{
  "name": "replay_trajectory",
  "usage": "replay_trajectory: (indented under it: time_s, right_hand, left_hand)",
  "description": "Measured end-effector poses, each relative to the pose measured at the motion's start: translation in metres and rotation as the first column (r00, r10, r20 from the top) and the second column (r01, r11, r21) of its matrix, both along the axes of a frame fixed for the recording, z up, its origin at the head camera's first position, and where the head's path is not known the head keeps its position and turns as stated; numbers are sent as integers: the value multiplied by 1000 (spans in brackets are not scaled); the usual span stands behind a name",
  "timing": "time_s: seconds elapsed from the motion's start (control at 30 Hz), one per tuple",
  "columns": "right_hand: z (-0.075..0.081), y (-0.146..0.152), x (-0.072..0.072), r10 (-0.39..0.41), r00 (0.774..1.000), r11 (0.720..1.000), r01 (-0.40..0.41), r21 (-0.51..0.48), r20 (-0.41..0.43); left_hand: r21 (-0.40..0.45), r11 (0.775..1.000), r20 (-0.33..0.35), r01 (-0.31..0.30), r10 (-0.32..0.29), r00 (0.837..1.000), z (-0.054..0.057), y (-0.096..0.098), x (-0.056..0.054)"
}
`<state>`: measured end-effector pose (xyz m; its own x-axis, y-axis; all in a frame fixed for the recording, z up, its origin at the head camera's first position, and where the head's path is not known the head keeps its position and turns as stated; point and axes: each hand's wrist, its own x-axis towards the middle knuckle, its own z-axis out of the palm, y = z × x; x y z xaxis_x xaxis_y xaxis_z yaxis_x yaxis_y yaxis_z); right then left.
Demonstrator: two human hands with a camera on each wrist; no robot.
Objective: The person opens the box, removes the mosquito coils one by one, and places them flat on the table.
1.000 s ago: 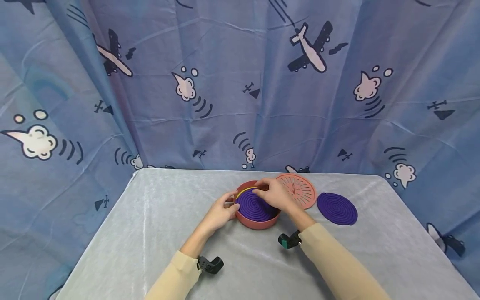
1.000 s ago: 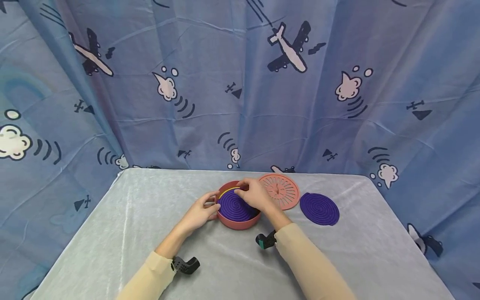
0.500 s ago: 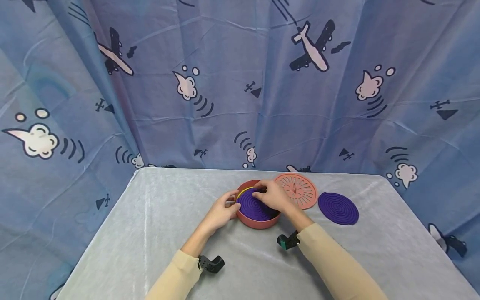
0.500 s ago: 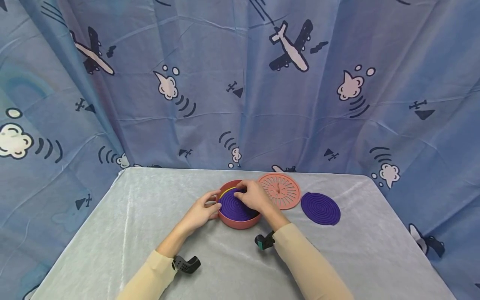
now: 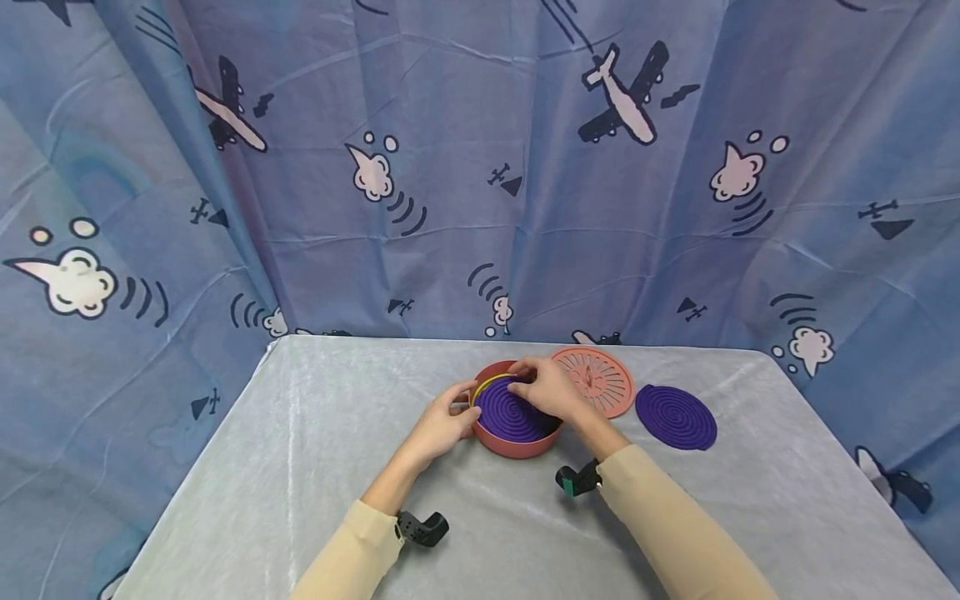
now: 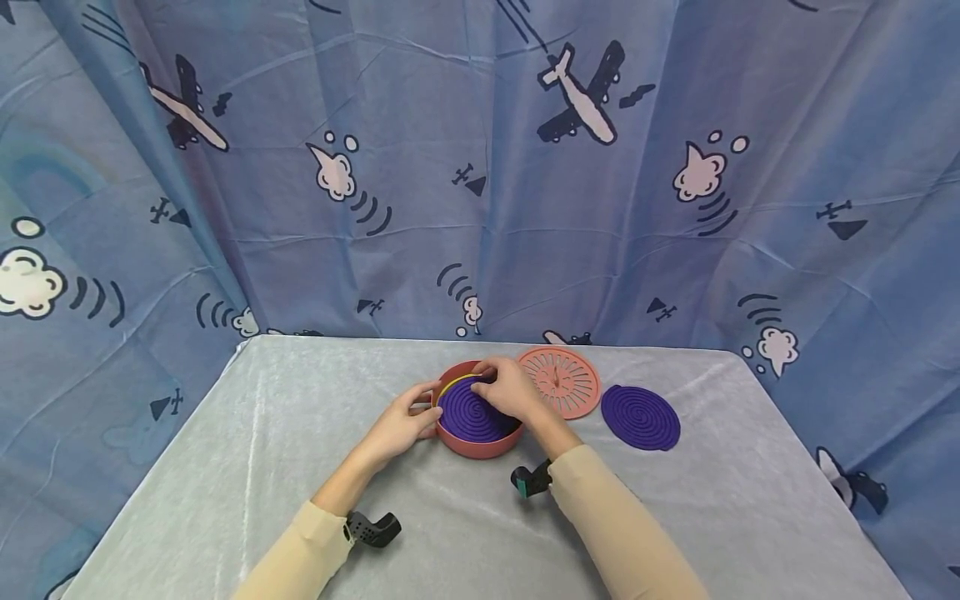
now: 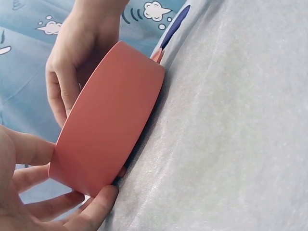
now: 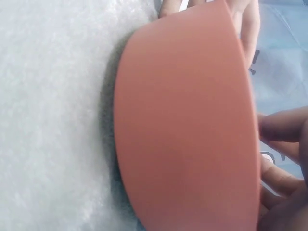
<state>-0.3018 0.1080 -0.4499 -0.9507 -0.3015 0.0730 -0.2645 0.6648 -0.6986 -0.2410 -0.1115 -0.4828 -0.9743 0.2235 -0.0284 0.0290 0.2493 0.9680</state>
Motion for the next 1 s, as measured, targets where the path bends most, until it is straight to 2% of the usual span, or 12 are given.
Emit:
replay_trajectory:
  time_s: [0.23,0.47,0.8,1.0]
  right_hand:
    - [8,6,1,10,999,999,-7,-54,50]
    - [13,14,3,31,999,998,-28,-61,42]
    - [12,22,3,44,995,997,-37,-74,91]
    - [13,24,4,64,991,988,-47,-145,117]
  left_hand:
    - [9,1000,6,3,-3,1000,-1,0,0]
    - [-1,1000,14,-3,3,1000,-1,0,-1]
    - [21,1000,4,3,-3,1000,-1,-1,1]
    - [34,999,4,1,-1,1000,-2,0,0]
